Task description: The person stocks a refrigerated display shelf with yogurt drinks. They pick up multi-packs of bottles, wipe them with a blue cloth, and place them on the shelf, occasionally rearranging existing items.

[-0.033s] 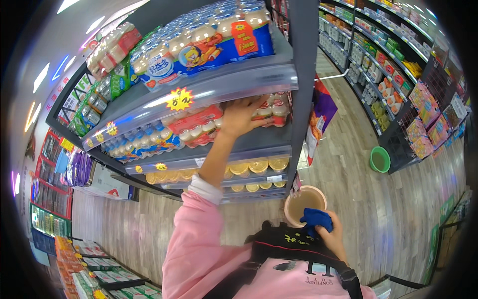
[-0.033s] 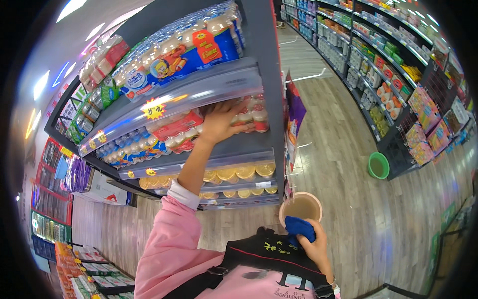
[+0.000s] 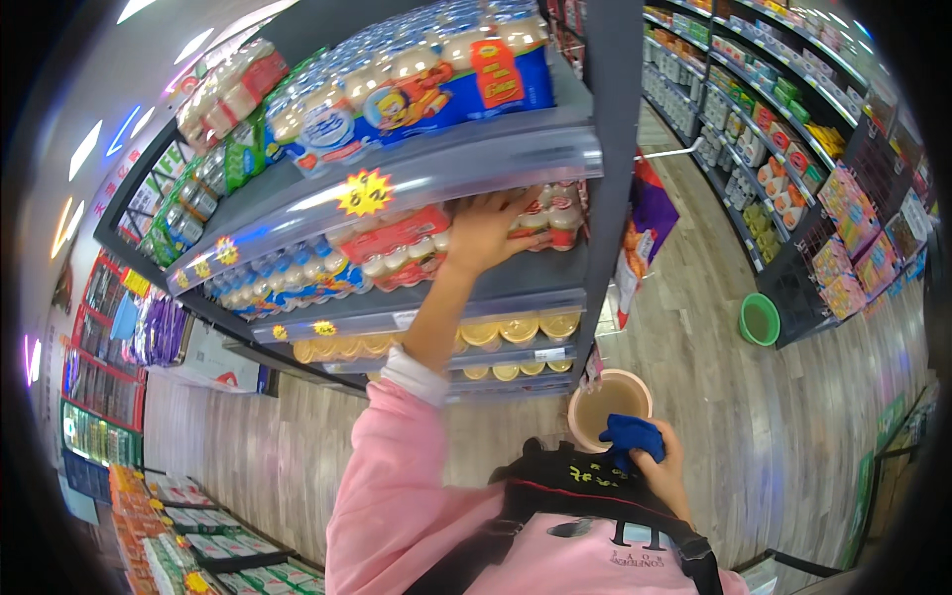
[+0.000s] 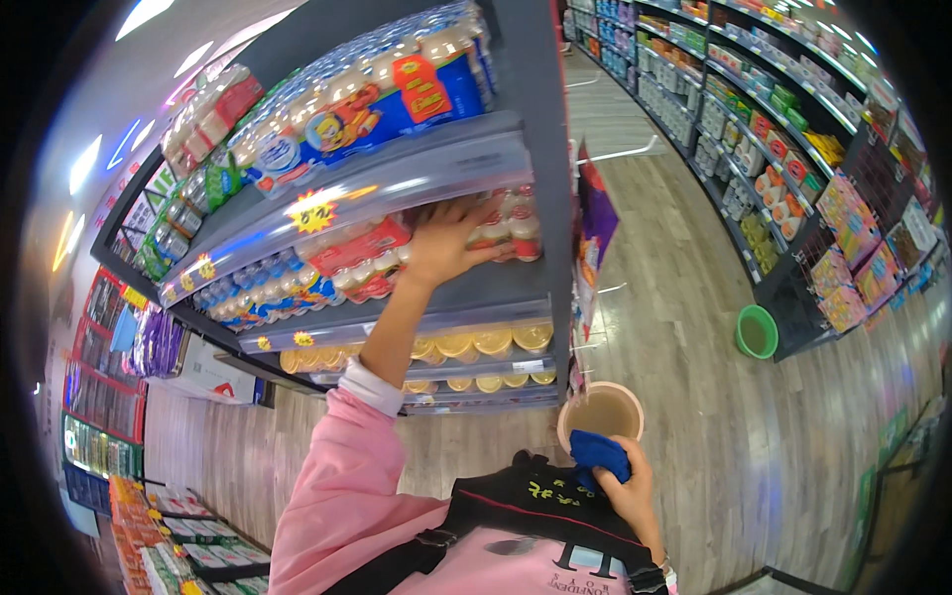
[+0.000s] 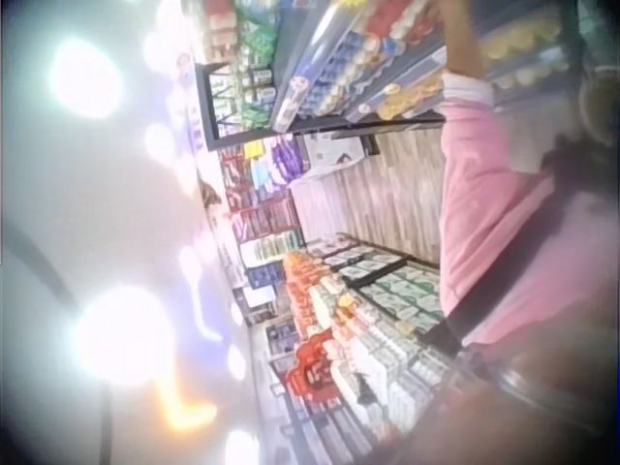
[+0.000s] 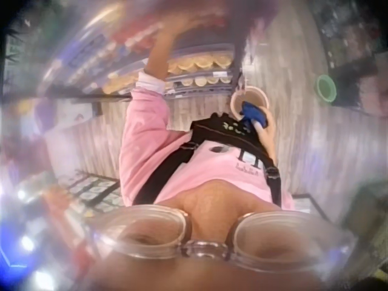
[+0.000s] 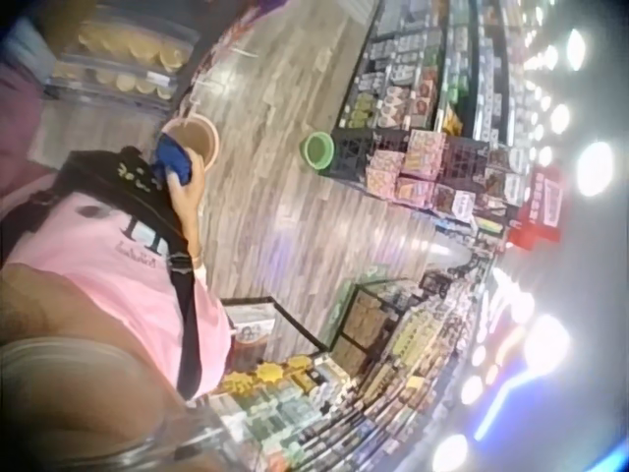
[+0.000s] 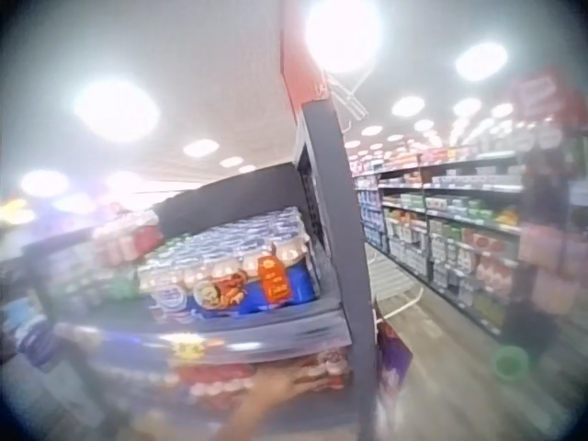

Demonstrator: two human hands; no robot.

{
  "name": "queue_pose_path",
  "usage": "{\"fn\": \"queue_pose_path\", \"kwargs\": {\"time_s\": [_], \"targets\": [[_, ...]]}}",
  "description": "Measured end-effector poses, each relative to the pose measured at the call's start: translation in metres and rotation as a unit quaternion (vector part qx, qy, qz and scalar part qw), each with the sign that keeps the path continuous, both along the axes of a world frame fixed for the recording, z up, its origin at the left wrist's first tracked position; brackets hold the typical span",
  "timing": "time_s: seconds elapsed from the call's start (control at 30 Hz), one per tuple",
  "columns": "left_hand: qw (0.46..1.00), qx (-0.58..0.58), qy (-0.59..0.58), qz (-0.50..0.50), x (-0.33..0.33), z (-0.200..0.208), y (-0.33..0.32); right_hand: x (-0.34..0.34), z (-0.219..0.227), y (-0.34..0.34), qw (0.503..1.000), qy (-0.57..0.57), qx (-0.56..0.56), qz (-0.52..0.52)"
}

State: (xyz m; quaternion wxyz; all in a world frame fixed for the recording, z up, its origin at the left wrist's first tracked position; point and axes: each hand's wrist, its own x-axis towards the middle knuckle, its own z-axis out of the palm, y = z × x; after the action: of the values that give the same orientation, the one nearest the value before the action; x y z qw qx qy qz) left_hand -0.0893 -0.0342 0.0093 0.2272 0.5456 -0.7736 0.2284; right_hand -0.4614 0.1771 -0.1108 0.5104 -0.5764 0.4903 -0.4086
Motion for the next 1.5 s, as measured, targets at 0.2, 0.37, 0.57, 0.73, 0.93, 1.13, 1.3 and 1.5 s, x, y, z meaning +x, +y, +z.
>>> {"fn": "queue_pose_path", "kwargs": {"time_s": [0.2,0.37,0.57,0.73,0.93,1.13,1.3,1.5], "targets": [[0.993,-0.095,0.055,0.05,0.014,-0.03,0.011,0.007,0.009,0.007,0.999,-0.001,0.032,0.005],[0.993,-0.093,0.009,0.073,0.019,-0.034,0.023,0.015,0.022,0.004,0.999,0.004,0.041,0.007],[0.987,-0.065,-0.114,0.095,0.039,-0.027,0.043,0.02,0.026,0.002,1.0,0.01,0.023,-0.001],[0.991,-0.054,-0.092,0.083,0.041,-0.026,0.05,0.02,0.024,-0.001,1.0,0.018,0.018,-0.001],[0.992,-0.087,0.082,0.032,0.013,-0.019,0.042,0.022,0.016,-0.011,0.999,0.028,0.0,0.017],[0.991,-0.124,0.032,0.051,-0.019,0.0,0.006,0.022,0.019,-0.017,0.997,0.045,-0.016,0.059],[0.993,0.042,0.102,0.035,-0.013,0.004,-0.024,0.015,0.02,-0.016,0.998,0.039,-0.005,0.052],[0.993,-0.043,0.088,0.063,-0.026,-0.006,0.003,0.014,0.017,-0.016,0.999,0.0,0.036,0.021]]}}
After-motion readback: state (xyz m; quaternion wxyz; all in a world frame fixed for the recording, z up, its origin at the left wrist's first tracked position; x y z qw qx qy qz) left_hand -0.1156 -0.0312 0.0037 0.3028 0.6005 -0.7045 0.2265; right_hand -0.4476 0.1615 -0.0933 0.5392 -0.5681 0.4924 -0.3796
